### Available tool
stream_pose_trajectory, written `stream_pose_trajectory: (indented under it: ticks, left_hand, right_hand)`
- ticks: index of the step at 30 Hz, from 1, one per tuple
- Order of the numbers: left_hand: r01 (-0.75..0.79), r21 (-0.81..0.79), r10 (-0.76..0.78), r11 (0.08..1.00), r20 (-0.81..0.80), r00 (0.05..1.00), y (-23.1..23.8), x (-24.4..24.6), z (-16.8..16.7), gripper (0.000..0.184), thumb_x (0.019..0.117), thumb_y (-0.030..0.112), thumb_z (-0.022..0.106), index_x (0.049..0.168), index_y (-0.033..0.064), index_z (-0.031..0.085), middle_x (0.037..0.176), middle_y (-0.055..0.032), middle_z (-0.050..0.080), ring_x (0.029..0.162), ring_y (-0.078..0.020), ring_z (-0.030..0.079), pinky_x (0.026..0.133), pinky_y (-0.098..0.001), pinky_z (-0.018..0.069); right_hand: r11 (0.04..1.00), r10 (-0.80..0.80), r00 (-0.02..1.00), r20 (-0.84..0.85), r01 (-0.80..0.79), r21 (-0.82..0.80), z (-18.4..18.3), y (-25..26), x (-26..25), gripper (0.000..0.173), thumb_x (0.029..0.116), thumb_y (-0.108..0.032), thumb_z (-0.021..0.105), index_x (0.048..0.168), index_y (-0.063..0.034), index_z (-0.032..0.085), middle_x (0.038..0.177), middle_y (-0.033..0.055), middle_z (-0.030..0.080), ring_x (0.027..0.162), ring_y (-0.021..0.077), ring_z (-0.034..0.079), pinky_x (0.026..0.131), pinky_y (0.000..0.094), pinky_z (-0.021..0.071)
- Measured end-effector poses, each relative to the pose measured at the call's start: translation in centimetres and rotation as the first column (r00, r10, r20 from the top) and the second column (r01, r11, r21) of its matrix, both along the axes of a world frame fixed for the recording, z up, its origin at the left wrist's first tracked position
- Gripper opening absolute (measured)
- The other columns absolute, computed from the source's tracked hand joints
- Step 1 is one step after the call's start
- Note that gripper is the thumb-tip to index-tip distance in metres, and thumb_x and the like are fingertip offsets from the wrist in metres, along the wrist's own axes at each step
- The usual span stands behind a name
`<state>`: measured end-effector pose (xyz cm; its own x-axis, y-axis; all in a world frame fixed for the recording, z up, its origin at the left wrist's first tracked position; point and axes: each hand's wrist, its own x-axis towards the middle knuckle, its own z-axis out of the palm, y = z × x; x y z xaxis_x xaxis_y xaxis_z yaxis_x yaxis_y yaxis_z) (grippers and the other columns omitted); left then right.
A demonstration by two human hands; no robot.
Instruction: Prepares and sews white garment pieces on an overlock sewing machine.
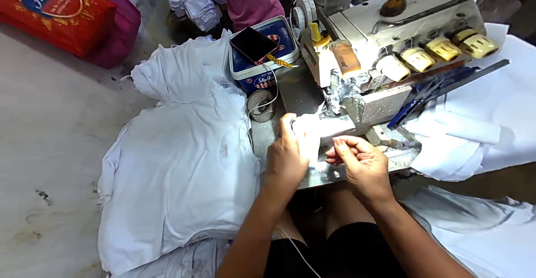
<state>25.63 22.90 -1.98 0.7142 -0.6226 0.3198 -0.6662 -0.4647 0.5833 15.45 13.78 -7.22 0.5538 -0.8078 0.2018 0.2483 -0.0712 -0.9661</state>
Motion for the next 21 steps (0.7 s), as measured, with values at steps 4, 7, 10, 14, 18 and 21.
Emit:
stream_pose_trajectory:
  ticks: [4, 7, 10, 14, 18, 21]
  left_hand:
    - [0.049, -0.067, -0.053, 0.997, -0.070, 0.996, 1.1, -3.5, -1.1, 0.045, 0.0949, 0.009, 0.064, 0.131, -0.0154, 0.051, 0.076, -0.0121, 0.066, 0.062, -0.0189, 0.064, 0.062, -0.0325, 0.0546]
    - [0.143, -0.136, -0.167, 0.980, -0.187, 0.968, 0.9, -5.3, -2.2, 0.050, 0.0940, 0.007, 0.066, 0.133, -0.0179, 0.047, 0.076, -0.0120, 0.065, 0.059, -0.0170, 0.061, 0.059, -0.0313, 0.0540]
    - [0.250, -0.178, -0.292, 0.952, -0.281, 0.914, 1.0, -5.9, -3.2, 0.061, 0.0940, 0.009, 0.068, 0.140, -0.0178, 0.039, 0.083, -0.0144, 0.068, 0.061, -0.0166, 0.064, 0.060, -0.0326, 0.0559]
    - [0.404, -0.112, -0.420, 0.908, -0.244, 0.874, 2.3, -4.9, -3.5, 0.063, 0.0966, 0.015, 0.067, 0.143, -0.0174, 0.039, 0.083, -0.0123, 0.063, 0.057, -0.0162, 0.055, 0.056, -0.0313, 0.0517]
    - [0.335, 0.005, -0.335, 0.942, -0.053, 0.941, 5.1, -1.6, -2.3, 0.024, 0.0990, 0.012, 0.060, 0.112, -0.0059, 0.071, 0.084, -0.0159, 0.070, 0.070, -0.0250, 0.068, 0.066, -0.0380, 0.0574]
    - [0.043, 0.130, -0.061, 0.991, 0.136, 0.989, 8.4, 3.3, -0.7, 0.023, 0.0999, 0.013, 0.059, 0.101, -0.0025, 0.076, 0.089, -0.0177, 0.074, 0.078, -0.0291, 0.073, 0.073, -0.0446, 0.0594]
  right_hand:
    - [0.969, 0.164, 0.986, -0.016, -0.158, 0.191, 0.4, -0.3, 0.0, 0.023, 0.1035, -0.005, 0.046, 0.097, -0.0049, 0.069, 0.078, -0.0082, 0.071, 0.071, -0.0013, 0.067, 0.070, 0.0170, 0.0577]
    - [0.953, 0.196, 0.980, 0.031, -0.198, 0.230, 0.5, -0.6, -0.2, 0.023, 0.1036, -0.005, 0.049, 0.096, -0.0070, 0.070, 0.079, -0.0074, 0.072, 0.072, -0.0005, 0.068, 0.070, 0.0172, 0.0581]
    - [0.967, 0.136, 0.990, 0.029, -0.139, 0.213, 0.0, -1.3, -0.6, 0.018, 0.1001, 0.000, 0.053, 0.093, -0.0087, 0.067, 0.076, -0.0079, 0.072, 0.067, -0.0004, 0.068, 0.066, 0.0171, 0.0579]
    - [0.973, 0.028, 0.998, 0.048, -0.038, 0.229, -0.6, -3.7, -1.1, 0.025, 0.1008, 0.002, 0.046, 0.089, -0.0124, 0.063, 0.071, -0.0105, 0.068, 0.064, -0.0005, 0.065, 0.063, 0.0185, 0.0575]
    - [0.974, -0.078, 0.996, -0.044, 0.086, 0.210, -0.3, -6.4, -0.9, 0.025, 0.1029, 0.000, 0.046, 0.088, -0.0132, 0.062, 0.068, -0.0130, 0.064, 0.061, -0.0029, 0.061, 0.062, 0.0163, 0.0550]
    - [0.981, -0.188, 0.979, -0.080, 0.184, -0.062, 1.3, -5.7, -1.8, 0.011, 0.1023, -0.005, 0.051, 0.096, -0.0074, 0.061, 0.076, -0.0146, 0.059, 0.069, -0.0085, 0.058, 0.068, 0.0126, 0.0524]
